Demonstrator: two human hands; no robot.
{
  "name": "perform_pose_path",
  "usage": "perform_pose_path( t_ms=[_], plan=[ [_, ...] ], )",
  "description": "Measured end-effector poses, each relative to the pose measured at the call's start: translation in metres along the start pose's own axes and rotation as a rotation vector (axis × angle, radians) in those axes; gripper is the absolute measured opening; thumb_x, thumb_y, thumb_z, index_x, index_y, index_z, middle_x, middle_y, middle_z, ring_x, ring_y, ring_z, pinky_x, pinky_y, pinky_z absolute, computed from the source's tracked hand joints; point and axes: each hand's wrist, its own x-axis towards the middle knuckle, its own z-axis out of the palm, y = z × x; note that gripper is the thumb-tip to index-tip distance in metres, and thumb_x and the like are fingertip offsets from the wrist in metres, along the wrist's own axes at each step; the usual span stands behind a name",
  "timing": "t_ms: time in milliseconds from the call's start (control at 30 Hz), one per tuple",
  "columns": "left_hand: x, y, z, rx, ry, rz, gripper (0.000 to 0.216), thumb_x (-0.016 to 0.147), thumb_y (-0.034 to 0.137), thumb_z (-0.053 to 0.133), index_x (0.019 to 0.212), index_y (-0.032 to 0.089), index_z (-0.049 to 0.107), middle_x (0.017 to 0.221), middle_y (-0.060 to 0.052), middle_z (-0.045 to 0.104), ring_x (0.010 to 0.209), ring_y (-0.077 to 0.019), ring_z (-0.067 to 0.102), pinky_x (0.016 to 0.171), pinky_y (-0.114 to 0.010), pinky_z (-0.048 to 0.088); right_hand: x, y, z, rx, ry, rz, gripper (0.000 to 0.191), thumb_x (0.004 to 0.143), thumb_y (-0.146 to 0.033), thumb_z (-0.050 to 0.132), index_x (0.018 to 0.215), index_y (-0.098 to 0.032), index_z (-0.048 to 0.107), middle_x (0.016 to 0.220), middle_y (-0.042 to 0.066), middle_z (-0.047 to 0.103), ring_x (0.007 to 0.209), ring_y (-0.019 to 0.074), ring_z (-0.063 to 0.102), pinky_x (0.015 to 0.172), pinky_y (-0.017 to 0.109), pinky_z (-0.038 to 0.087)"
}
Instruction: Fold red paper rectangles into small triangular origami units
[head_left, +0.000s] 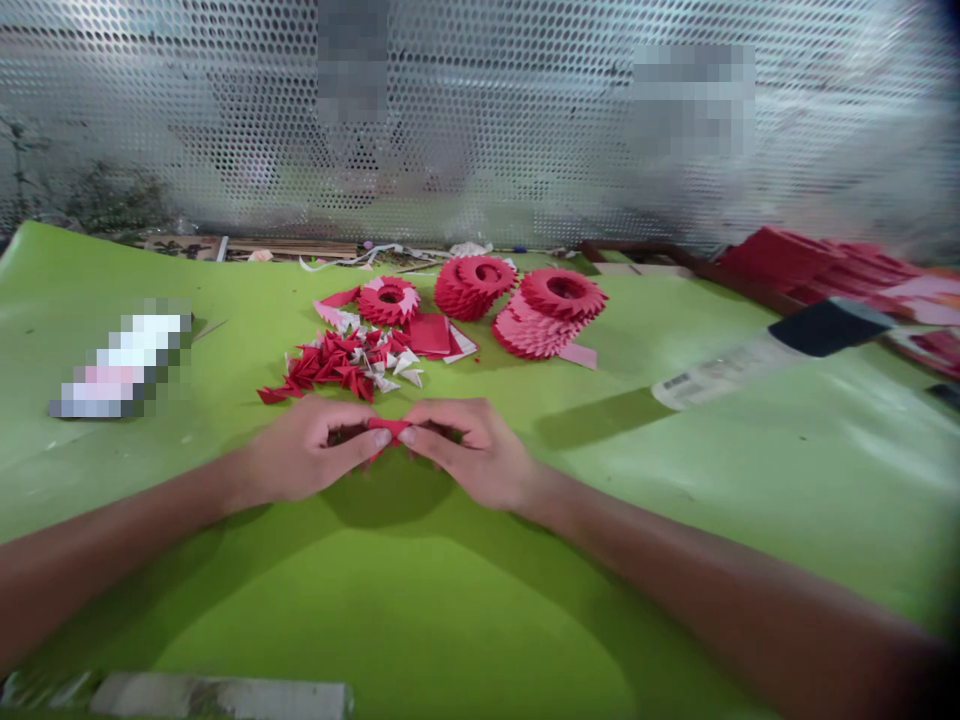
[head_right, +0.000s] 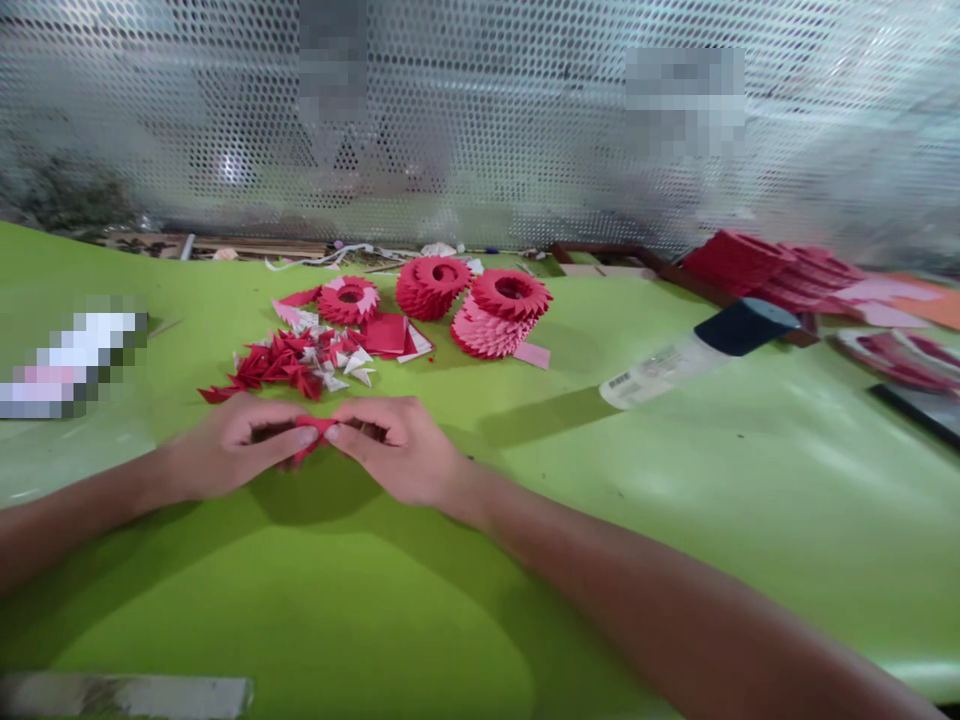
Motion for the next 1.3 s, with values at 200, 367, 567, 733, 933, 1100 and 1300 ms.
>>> perform_pose_path(
  t_ms=[200,367,567,733,933,1100,1300],
  plan=[
    [-0.0001,-0.0023,-0.001,-0.045,-0.028,-0.056,0.043,0.1,0.046,0.046,0.079,0.016,0.069,0.066,-0.003,0.07,0.054,-0.0131,0.061,0.046,-0.021,0.039,-0.0017,0.0,-0.0003,-0.097,-0.02,0.027,0.03,0.102,-0.038,0.049,0.086,-0.017,0.064,0.065,-0.002,0.056,0.052,0.009,0.046,0.047,0.022,0.031],
    [0.0011,-0.0007,-0.0022,-0.037,-0.05,-0.065,0.042,0.1,0.044,0.046,0.08,0.017,0.071,0.068,-0.004,0.073,0.054,-0.0141,0.063,0.046,-0.022,0.04,-0.0009,-0.0021,-0.0001,-0.194,-0.048,0.004,0.035,0.103,-0.04,0.046,0.082,-0.016,0.063,0.065,-0.001,0.058,0.053,0.0098,0.049,0.048,0.022,0.032],
    [0.0012,0.0011,-0.0021,-0.023,-0.066,-0.1,0.043,0.1,0.047,0.044,0.081,0.016,0.069,0.07,-0.004,0.073,0.057,-0.015,0.063,0.049,-0.024,0.04,-0.0005,-0.0035,0.0029,-0.296,0.017,-0.004,0.031,0.101,-0.032,0.048,0.079,-0.017,0.063,0.063,-0.001,0.061,0.051,0.009,0.049,0.047,0.021,0.032],
    [0.0012,0.0035,-0.0025,-0.038,-0.045,-0.219,0.042,0.1,0.052,0.044,0.096,0.016,0.065,0.078,-0.004,0.073,0.063,-0.0161,0.065,0.052,-0.025,0.043,0.0003,-0.0022,0.003,-0.27,0.071,0.008,0.029,0.102,-0.03,0.049,0.08,-0.016,0.063,0.069,0.0,0.065,0.055,0.0092,0.054,0.05,0.021,0.036],
    [0.0022,0.0041,-0.0034,-0.001,-0.056,-0.176,0.05,0.103,0.05,0.036,0.083,0.016,0.067,0.073,-0.004,0.072,0.059,-0.0152,0.063,0.055,-0.026,0.043,0.0007,-0.0015,0.0039,-0.25,0.057,0.03,0.021,0.096,-0.03,0.056,0.082,-0.017,0.064,0.066,-0.002,0.062,0.053,0.0088,0.048,0.047,0.021,0.032],
    [0.0016,0.0001,-0.002,0.018,-0.058,-0.143,0.047,0.104,0.048,0.036,0.086,0.017,0.067,0.073,-0.003,0.071,0.059,-0.0149,0.063,0.056,-0.026,0.044,0.0019,-0.0008,0.0039,-0.245,0.023,0.057,0.023,0.096,-0.032,0.055,0.08,-0.017,0.063,0.064,-0.002,0.06,0.052,0.0087,0.047,0.045,0.021,0.032],
    [0.0023,-0.0009,-0.0016,0.011,-0.072,-0.121,0.045,0.104,0.048,0.037,0.088,0.018,0.067,0.077,-0.002,0.072,0.061,-0.0142,0.063,0.057,-0.025,0.045,0.0027,-0.0009,0.0032,-0.241,-0.042,0.074,0.028,0.098,-0.037,0.054,0.08,-0.017,0.062,0.063,-0.003,0.058,0.05,0.0084,0.045,0.044,0.021,0.03]
  ],
)
